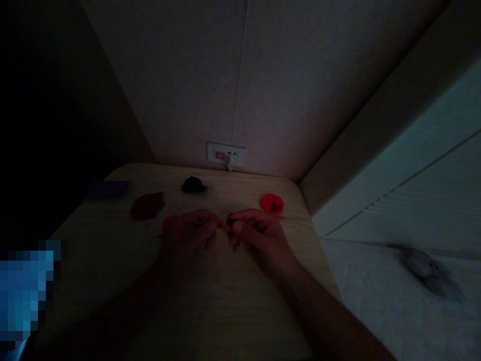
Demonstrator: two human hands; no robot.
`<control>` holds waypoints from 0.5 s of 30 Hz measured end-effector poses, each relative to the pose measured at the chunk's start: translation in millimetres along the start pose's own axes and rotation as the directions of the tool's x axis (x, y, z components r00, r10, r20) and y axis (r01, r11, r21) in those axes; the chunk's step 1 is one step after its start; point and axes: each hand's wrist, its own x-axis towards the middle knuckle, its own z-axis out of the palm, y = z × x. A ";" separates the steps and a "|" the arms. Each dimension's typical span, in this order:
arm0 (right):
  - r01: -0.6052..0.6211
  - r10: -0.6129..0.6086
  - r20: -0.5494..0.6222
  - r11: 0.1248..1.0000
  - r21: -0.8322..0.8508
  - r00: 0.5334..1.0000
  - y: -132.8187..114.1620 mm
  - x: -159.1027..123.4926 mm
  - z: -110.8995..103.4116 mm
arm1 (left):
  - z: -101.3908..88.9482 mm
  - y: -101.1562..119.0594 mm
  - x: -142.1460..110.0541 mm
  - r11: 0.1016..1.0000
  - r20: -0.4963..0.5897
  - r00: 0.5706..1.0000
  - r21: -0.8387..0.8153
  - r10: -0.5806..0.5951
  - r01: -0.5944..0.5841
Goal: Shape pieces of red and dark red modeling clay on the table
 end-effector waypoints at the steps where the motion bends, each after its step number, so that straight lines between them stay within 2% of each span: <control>1: -0.036 0.035 0.007 0.998 0.047 0.999 -0.7 0.5 0.5 | -0.1 -0.2 -0.3 1.000 0.001 1.000 -0.001 0.002 -0.002; 5: -0.094 0.094 0.009 0.987 0.127 0.996 -1.8 0.8 2.1 | -0.1 0.2 -1.0 1.000 0.027 0.999 0.007 -0.020 0.020; 15: -0.095 0.093 0.031 0.993 0.068 0.995 -0.8 -1.7 4.2 | 2.2 -0.5 -1.0 0.994 0.166 0.981 -0.038 -0.100 0.107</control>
